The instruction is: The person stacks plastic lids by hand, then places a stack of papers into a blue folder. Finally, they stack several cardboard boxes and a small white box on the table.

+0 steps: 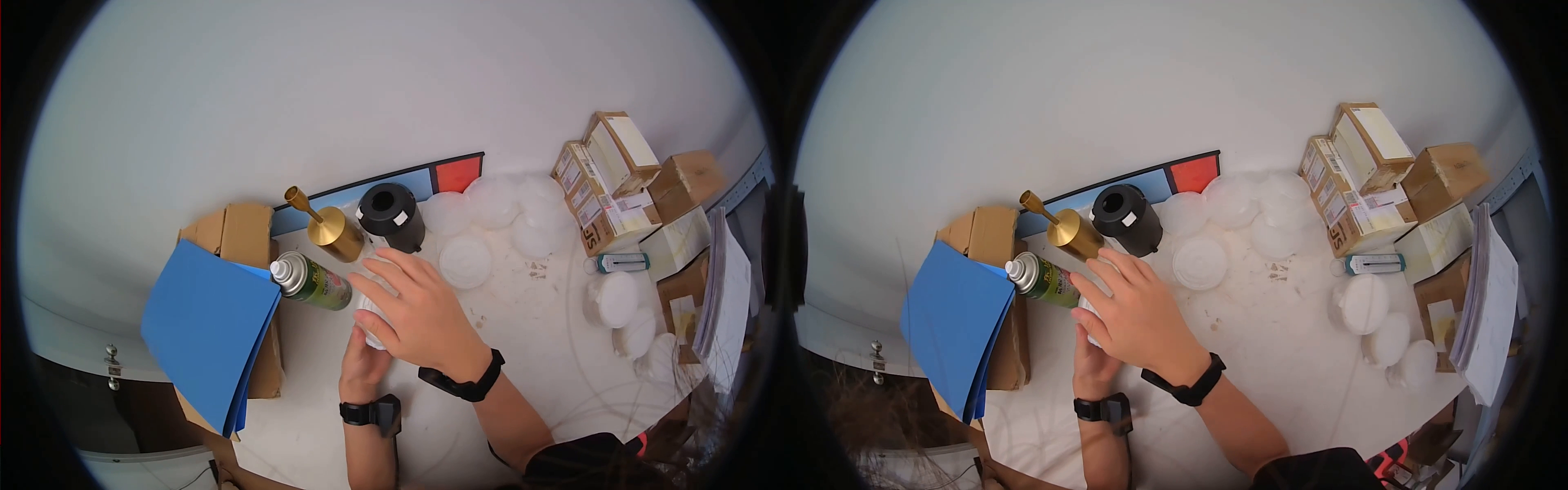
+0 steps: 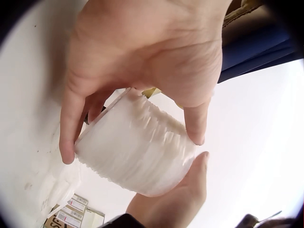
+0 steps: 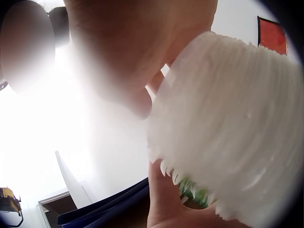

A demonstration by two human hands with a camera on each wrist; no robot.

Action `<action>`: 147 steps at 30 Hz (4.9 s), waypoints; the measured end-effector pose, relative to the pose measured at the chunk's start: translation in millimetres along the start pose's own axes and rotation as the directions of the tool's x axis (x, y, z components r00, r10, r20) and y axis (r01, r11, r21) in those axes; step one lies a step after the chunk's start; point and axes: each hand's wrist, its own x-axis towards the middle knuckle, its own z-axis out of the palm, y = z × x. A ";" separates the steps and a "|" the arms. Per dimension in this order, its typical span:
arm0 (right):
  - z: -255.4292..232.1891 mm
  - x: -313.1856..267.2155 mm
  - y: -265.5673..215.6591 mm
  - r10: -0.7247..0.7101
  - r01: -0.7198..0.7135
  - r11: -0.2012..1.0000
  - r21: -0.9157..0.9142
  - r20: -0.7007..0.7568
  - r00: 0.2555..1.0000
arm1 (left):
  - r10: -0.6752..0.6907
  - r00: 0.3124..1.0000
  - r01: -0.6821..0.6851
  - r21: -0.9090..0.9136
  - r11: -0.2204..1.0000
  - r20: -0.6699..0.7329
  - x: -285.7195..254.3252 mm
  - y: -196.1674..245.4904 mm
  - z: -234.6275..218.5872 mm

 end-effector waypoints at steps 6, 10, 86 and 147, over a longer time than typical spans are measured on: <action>3.5 -6.4 6.6 0.134 -0.143 0.981 0.130 0.074 0.988 | -0.026 1.000 0.026 0.068 0.997 0.004 2.4 4.7 -11.1; -42.6 8.0 53.0 0.292 -0.284 0.954 0.092 -0.093 0.952 | -0.065 0.990 0.060 0.041 0.997 0.129 5.3 15.4 20.7; -46.7 28.8 22.7 -0.004 -0.228 0.912 0.340 0.565 0.825 | -0.155 0.973 0.082 0.375 0.923 0.169 12.0 0.7 2.8; -84.1 -6.5 48.0 0.476 -0.406 0.877 -0.257 0.361 0.802 | -0.046 0.997 0.037 0.124 0.992 0.066 9.7 28.7 20.3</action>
